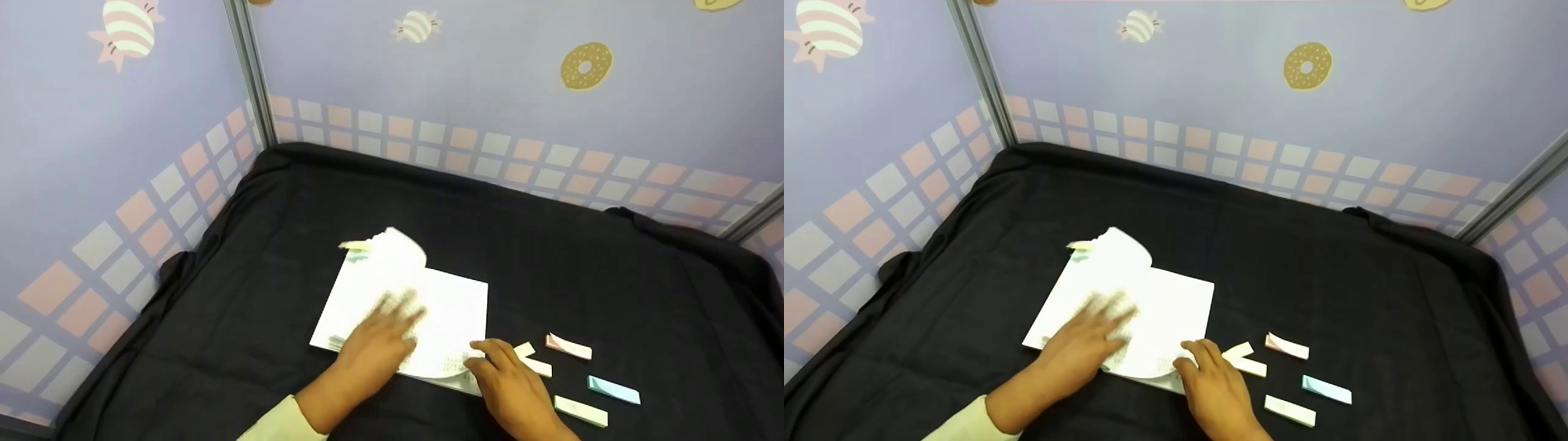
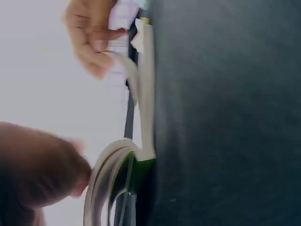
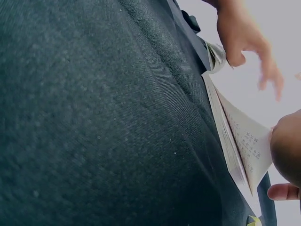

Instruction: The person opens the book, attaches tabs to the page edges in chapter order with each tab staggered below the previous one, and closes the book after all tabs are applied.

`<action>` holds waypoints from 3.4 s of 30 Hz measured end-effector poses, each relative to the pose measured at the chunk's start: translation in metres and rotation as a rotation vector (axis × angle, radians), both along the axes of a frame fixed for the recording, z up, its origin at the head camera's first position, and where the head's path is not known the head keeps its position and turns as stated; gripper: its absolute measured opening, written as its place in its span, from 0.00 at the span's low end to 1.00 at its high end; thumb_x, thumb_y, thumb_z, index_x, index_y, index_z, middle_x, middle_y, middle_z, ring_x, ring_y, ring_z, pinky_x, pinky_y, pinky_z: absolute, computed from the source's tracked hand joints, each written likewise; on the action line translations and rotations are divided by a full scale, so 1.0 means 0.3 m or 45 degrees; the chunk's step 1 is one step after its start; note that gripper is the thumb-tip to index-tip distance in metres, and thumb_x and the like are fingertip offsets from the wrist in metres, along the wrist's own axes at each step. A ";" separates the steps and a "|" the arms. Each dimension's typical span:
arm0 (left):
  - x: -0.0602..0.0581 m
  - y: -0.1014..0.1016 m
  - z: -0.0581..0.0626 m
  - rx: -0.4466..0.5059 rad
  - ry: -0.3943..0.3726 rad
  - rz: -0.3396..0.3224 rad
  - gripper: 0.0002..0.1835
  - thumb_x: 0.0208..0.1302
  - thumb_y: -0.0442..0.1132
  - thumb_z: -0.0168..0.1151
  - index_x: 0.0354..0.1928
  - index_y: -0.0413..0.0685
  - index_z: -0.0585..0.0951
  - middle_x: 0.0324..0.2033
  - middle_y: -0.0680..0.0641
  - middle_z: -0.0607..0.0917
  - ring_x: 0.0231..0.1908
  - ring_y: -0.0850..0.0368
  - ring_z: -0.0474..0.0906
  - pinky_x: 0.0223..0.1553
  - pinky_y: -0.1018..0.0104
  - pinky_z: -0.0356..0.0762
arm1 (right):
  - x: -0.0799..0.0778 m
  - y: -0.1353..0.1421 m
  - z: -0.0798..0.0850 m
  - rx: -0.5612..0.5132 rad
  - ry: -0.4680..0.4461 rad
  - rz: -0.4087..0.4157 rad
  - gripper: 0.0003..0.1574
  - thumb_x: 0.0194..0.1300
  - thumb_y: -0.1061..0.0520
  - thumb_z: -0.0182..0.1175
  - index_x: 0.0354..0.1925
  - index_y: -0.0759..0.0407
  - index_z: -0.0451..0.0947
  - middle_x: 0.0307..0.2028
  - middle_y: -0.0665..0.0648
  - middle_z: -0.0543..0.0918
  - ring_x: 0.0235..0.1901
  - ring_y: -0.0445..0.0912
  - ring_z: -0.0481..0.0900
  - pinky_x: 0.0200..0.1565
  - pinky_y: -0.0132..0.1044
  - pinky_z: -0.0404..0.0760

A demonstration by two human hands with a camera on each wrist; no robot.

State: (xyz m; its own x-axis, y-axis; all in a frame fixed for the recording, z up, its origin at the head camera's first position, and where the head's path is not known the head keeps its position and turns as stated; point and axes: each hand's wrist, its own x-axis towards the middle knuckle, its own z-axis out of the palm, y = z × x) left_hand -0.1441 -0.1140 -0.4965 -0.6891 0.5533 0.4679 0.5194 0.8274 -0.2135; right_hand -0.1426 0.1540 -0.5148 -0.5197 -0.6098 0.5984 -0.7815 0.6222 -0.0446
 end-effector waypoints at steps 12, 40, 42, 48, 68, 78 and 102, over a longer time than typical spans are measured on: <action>0.020 0.024 -0.010 0.037 -0.329 -0.008 0.27 0.48 0.69 0.60 0.30 0.52 0.79 0.33 0.52 0.73 0.41 0.52 0.67 0.44 0.55 0.69 | -0.004 -0.019 0.023 -0.105 0.091 0.046 0.11 0.65 0.53 0.53 0.31 0.52 0.81 0.39 0.47 0.81 0.43 0.46 0.76 0.46 0.33 0.73; 0.033 0.024 -0.013 0.015 -0.292 0.012 0.18 0.54 0.58 0.59 0.31 0.50 0.81 0.40 0.51 0.79 0.54 0.48 0.70 0.55 0.54 0.67 | 0.002 -0.008 0.011 -0.055 0.028 0.016 0.05 0.61 0.54 0.60 0.33 0.52 0.81 0.43 0.49 0.80 0.46 0.47 0.75 0.45 0.35 0.74; 0.028 0.029 -0.016 0.026 -0.298 0.042 0.24 0.51 0.65 0.59 0.31 0.50 0.80 0.37 0.50 0.76 0.48 0.49 0.69 0.49 0.53 0.69 | 0.003 -0.012 0.017 -0.082 0.052 0.016 0.03 0.56 0.56 0.63 0.32 0.52 0.81 0.42 0.48 0.80 0.45 0.46 0.75 0.46 0.34 0.74; 0.016 0.036 -0.027 0.054 -0.213 0.068 0.20 0.53 0.59 0.60 0.35 0.50 0.79 0.33 0.50 0.75 0.39 0.50 0.68 0.38 0.55 0.71 | 0.008 -0.020 0.029 -0.149 0.102 -0.025 0.13 0.63 0.50 0.59 0.41 0.56 0.82 0.46 0.52 0.80 0.47 0.48 0.76 0.43 0.36 0.76; 0.010 0.015 -0.019 0.011 -0.193 -0.012 0.12 0.52 0.36 0.64 0.39 0.57 0.83 0.58 0.53 0.75 0.67 0.47 0.56 0.65 0.50 0.50 | 0.000 -0.011 -0.003 -0.051 0.055 -0.022 0.18 0.70 0.51 0.44 0.31 0.51 0.79 0.46 0.51 0.79 0.47 0.49 0.75 0.44 0.36 0.76; 0.022 0.029 -0.022 0.087 -0.324 0.039 0.24 0.48 0.66 0.63 0.31 0.53 0.78 0.39 0.52 0.75 0.49 0.50 0.66 0.52 0.54 0.62 | 0.006 -0.029 0.029 -0.172 0.123 -0.009 0.12 0.68 0.50 0.53 0.32 0.53 0.79 0.43 0.50 0.80 0.46 0.48 0.75 0.47 0.34 0.73; 0.026 0.024 -0.016 0.123 -0.284 0.017 0.32 0.48 0.74 0.54 0.35 0.53 0.78 0.40 0.51 0.75 0.49 0.50 0.68 0.52 0.53 0.65 | 0.021 -0.036 0.041 -0.221 0.142 -0.076 0.05 0.55 0.56 0.63 0.33 0.50 0.82 0.49 0.54 0.78 0.49 0.51 0.75 0.39 0.40 0.77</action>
